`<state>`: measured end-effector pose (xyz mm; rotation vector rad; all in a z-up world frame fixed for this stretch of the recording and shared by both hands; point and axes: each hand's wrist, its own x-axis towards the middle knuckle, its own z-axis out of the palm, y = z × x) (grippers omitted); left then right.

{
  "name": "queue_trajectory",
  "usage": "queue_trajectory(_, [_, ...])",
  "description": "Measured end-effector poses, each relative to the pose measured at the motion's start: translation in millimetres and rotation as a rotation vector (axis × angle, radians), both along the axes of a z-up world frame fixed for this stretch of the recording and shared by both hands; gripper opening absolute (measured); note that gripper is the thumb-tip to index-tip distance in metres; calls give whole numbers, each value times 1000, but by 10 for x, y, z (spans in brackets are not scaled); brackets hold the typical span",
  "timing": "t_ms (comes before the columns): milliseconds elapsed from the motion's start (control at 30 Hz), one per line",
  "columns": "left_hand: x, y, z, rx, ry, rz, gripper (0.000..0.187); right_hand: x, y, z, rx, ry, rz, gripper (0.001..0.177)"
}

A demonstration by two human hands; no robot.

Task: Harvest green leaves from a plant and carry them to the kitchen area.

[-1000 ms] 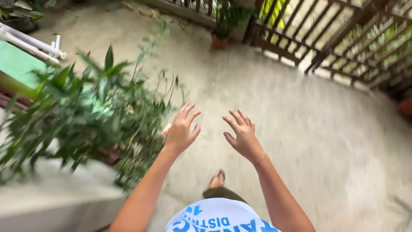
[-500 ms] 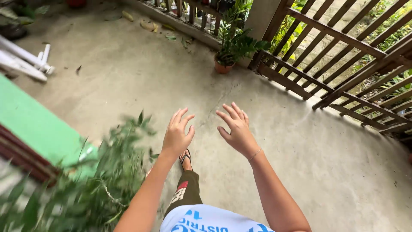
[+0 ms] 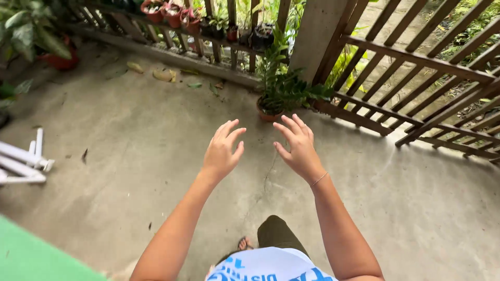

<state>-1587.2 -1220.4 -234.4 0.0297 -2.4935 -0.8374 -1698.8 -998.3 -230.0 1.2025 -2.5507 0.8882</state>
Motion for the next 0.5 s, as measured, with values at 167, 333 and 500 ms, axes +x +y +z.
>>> queue_trajectory(167, [-974,-663,-101,-14,6,0,34,-996,-714,-112,-15,-15,7,51])
queue_trajectory(333, [-2292,-1329,119,-29,48,5,33,-2289,-1483,1,-49,28,39,50])
queue_trajectory(500, [-3762,-1962,427,-70,187,-48,34,-3767,-2046,312,-89,124,21,51])
